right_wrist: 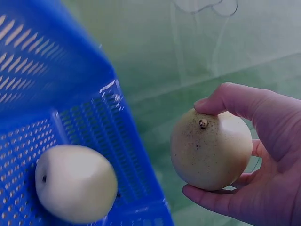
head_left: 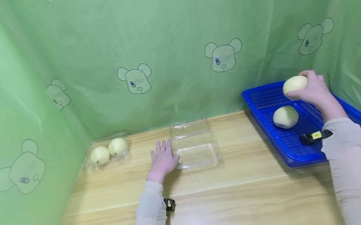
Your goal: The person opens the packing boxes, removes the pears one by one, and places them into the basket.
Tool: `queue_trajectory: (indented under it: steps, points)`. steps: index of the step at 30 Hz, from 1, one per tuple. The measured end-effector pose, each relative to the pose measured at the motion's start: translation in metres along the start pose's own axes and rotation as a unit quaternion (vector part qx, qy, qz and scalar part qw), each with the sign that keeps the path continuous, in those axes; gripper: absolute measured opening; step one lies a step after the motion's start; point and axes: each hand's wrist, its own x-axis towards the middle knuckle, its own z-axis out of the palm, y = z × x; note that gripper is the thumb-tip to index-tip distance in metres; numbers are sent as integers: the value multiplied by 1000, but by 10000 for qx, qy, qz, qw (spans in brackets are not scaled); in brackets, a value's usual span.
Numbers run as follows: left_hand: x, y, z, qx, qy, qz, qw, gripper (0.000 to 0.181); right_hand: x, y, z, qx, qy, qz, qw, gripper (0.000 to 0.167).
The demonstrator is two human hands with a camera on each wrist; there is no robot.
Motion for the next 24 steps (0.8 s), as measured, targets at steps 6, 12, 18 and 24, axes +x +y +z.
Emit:
queue_trajectory:
  steps: [6,12,18,24]
  points:
    - [-1,-1,-1,-27,-8,-1,10000,73,3,21,1,-126,-56,165,9998,94]
    - [-1,0,-1,-34,-25,15,10000,73,3,34,1,-114,-94,255,9996,94]
    - [-1,1,-3,-52,-47,-11,10000,73,4,43,0,-106,-259,390,9988,94]
    - [-1,1,-2,-45,-44,-23,10000,73,6,49,2,-286,-470,510,9972,93]
